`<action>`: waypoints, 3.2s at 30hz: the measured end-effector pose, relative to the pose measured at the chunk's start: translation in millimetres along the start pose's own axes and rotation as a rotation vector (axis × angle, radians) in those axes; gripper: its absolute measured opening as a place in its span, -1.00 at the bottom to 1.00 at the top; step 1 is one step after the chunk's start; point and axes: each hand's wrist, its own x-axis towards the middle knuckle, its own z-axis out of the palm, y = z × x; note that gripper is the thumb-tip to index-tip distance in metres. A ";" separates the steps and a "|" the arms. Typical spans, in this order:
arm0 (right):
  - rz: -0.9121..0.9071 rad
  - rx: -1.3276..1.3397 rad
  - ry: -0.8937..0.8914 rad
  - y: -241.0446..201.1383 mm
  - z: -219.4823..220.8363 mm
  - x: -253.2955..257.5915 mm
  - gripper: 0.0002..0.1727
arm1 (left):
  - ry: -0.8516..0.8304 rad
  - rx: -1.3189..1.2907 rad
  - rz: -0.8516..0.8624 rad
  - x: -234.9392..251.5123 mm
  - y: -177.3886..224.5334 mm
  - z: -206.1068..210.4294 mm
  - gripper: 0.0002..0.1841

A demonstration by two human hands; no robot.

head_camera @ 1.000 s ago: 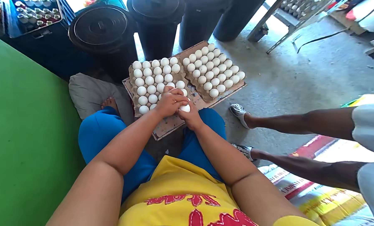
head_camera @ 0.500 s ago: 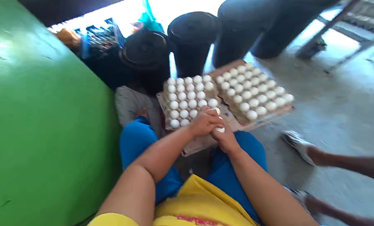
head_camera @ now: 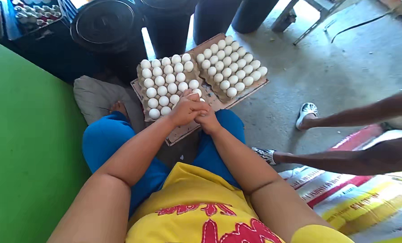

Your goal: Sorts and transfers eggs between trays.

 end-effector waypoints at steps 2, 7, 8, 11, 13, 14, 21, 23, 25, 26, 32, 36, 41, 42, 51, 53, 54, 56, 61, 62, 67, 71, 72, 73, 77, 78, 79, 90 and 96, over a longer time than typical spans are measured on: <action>0.021 0.017 0.008 -1.0 1.2 0.2 -0.52 | 0.001 0.009 -0.008 0.2 -5.0 -3.4 -0.82; 0.018 0.016 -0.007 -3.3 1.5 -1.7 -0.53 | 0.071 0.004 -0.058 0.9 -10.3 -9.6 -0.81; -0.004 0.044 -0.015 -2.7 -0.1 -1.0 -0.55 | 0.063 -0.012 -0.035 1.9 -4.6 -6.4 -0.82; -0.003 0.062 -0.022 -2.0 -1.5 0.4 -0.59 | 0.006 -0.023 0.025 2.2 -4.4 -2.6 -0.81; 0.033 0.037 -0.005 -3.1 1.2 0.5 -0.55 | 0.017 0.001 -0.020 2.5 -11.4 -9.7 -0.80; 0.038 0.030 -0.009 -3.5 2.4 0.4 -0.54 | 0.028 0.008 -0.032 2.8 -13.9 -12.3 -0.79; 0.014 0.003 -0.011 -3.4 3.4 -1.1 -0.61 | -0.034 0.009 0.056 4.0 -4.0 -7.5 -0.83; 0.042 -0.003 -0.006 -3.2 4.9 -0.9 -0.56 | -0.003 0.033 0.023 5.7 -8.2 -14.1 -0.83; 0.033 0.019 -0.008 0.1 4.9 -1.2 -0.61 | 0.001 0.043 0.016 4.4 -5.2 -11.9 -0.82; 0.022 0.037 -0.009 2.5 3.8 -1.8 -0.63 | -0.015 0.043 0.034 2.7 -0.7 -7.3 -0.81; 0.065 0.008 0.018 2.6 2.4 0.8 -0.65 | -0.071 -0.004 0.097 2.8 -2.8 -1.4 -0.82; 0.051 0.010 -0.012 1.6 5.4 -0.8 -0.64 | 0.004 0.060 -0.009 2.1 -8.2 -13.3 -0.82; 0.032 0.004 0.010 4.2 1.8 1.6 -0.66 | -0.037 0.054 0.062 -0.3 -3.0 -5.8 -0.83; 0.056 -0.001 0.014 1.6 3.4 0.9 -0.63 | -0.014 0.060 0.040 -0.4 -6.3 -9.4 -0.83; 0.035 0.031 -0.032 5.4 1.9 -2.5 -0.66 | -0.005 0.018 0.001 -4.1 -8.5 -11.3 -0.84; 0.052 0.000 -0.033 3.1 3.8 -3.2 -0.61 | 0.018 0.030 -0.050 -4.9 -13.6 -15.8 -0.83; 0.046 -0.005 -0.037 3.7 3.8 -3.5 -0.61 | 0.024 0.027 -0.058 -5.4 -11.8 -15.2 -0.83; 0.007 0.005 -0.053 6.5 2.1 -3.1 -0.66 | 0.007 0.009 -0.035 -6.0 -3.2 -9.5 -0.84; 0.044 -0.040 -0.063 3.1 2.6 -2.5 -0.62 | 0.007 0.000 -0.018 -4.8 -12.2 -13.7 -0.82; 0.045 -0.044 -0.062 2.8 3.4 -2.9 -0.62 | 0.015 0.003 -0.030 -4.5 -13.7 -15.9 -0.81; -0.024 -0.008 -0.065 3.9 2.0 -3.3 -0.73 | -0.053 -0.026 0.021 -4.9 -1.3 -6.9 -0.83; 0.053 -0.006 -0.061 0.9 5.2 -2.6 -0.64 | -0.016 -0.011 -0.016 -4.0 -11.5 -16.1 -0.82; 0.053 0.001 -0.063 1.8 5.4 -2.6 -0.64 | -0.011 -0.008 -0.028 -4.0 -10.0 -17.1 -0.82; 0.039 0.023 -0.069 3.5 4.3 -2.9 -0.66 | -0.015 -0.002 -0.027 -4.4 -5.8 -15.7 -0.82; 0.030 0.026 -0.029 4.9 -0.9 -1.6 -0.63 | -0.085 -0.001 0.079 -6.5 2.7 -1.4 -0.86; 0.033 0.023 -0.025 4.3 -1.1 -1.2 -0.60 | -0.076 -0.001 0.071 -6.9 -0.4 -2.4 -0.85; 0.036 0.027 -0.019 2.5 0.2 -0.5 -0.62 | -0.052 0.002 0.050 -6.5 -3.7 -5.9 -0.84; 0.043 0.030 -0.030 0.2 0.3 -1.4 -0.62 | 0.018 0.002 0.018 -5.8 -7.3 -12.5 -0.84; -0.007 0.050 -0.051 5.7 -2.8 -1.0 -0.62 | -0.033 -0.008 0.035 -6.7 -0.2 -5.4 -0.85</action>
